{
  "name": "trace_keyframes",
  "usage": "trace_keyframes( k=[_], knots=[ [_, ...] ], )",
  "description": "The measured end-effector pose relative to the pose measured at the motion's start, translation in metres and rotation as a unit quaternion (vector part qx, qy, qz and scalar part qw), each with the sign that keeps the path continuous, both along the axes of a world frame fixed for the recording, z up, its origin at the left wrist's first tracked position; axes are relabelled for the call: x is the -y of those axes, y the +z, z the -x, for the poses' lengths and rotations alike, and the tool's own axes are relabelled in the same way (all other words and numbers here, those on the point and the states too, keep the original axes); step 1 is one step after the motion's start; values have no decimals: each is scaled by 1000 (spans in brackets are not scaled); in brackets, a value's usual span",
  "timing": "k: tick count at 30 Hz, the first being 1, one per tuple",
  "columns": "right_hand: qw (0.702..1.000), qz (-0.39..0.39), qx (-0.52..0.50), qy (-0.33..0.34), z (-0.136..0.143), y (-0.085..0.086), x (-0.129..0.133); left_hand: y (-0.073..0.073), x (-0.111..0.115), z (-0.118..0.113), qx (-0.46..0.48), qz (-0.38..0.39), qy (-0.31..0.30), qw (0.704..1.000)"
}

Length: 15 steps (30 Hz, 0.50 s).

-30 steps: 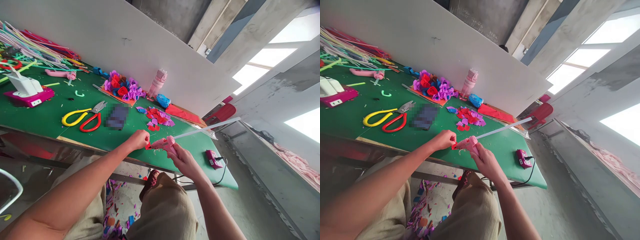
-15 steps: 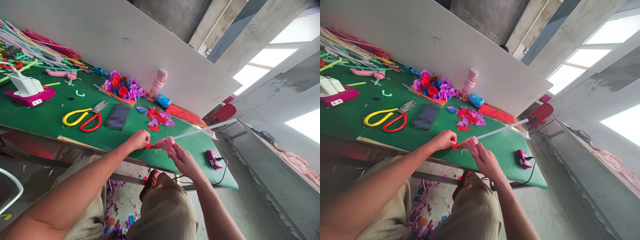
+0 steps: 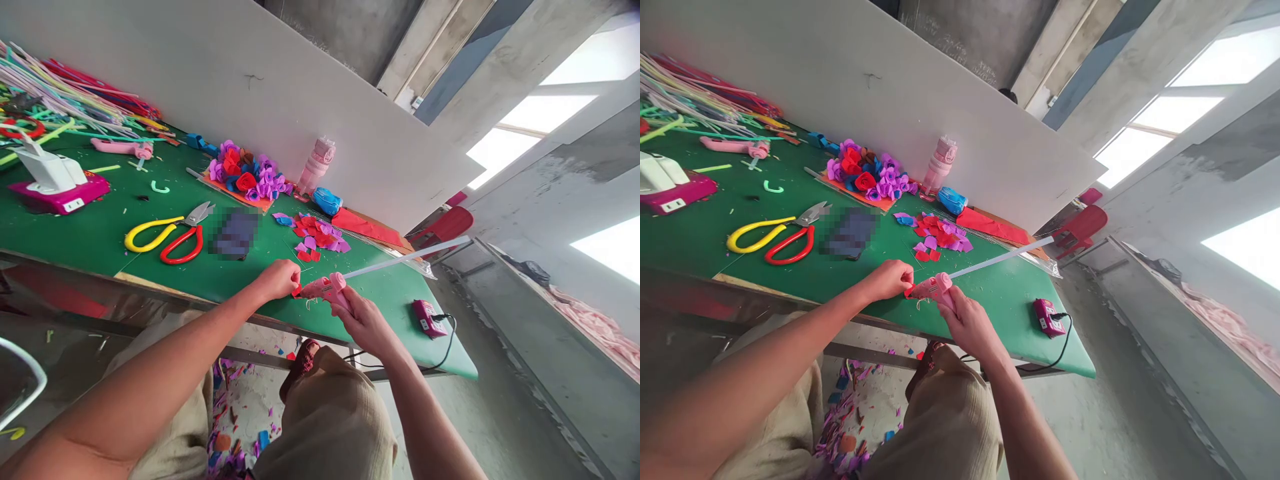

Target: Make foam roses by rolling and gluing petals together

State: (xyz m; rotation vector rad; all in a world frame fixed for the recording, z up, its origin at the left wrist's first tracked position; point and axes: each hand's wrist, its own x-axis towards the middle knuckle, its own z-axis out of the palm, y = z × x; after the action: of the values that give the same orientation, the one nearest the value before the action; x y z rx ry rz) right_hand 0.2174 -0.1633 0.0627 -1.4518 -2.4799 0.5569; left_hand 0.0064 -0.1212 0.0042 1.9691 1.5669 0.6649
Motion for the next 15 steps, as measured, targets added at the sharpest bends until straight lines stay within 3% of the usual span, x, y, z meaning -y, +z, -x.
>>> trace_keyframes(
  k=[11,15],
  knots=[
    [999,6,-6,-36,-11,-1,-3,0,0,-1,1,-5,3,1000],
    [993,53,-79,-76,-14,0,-3,-1,0,0,10,-5,3,1000]
  ],
)
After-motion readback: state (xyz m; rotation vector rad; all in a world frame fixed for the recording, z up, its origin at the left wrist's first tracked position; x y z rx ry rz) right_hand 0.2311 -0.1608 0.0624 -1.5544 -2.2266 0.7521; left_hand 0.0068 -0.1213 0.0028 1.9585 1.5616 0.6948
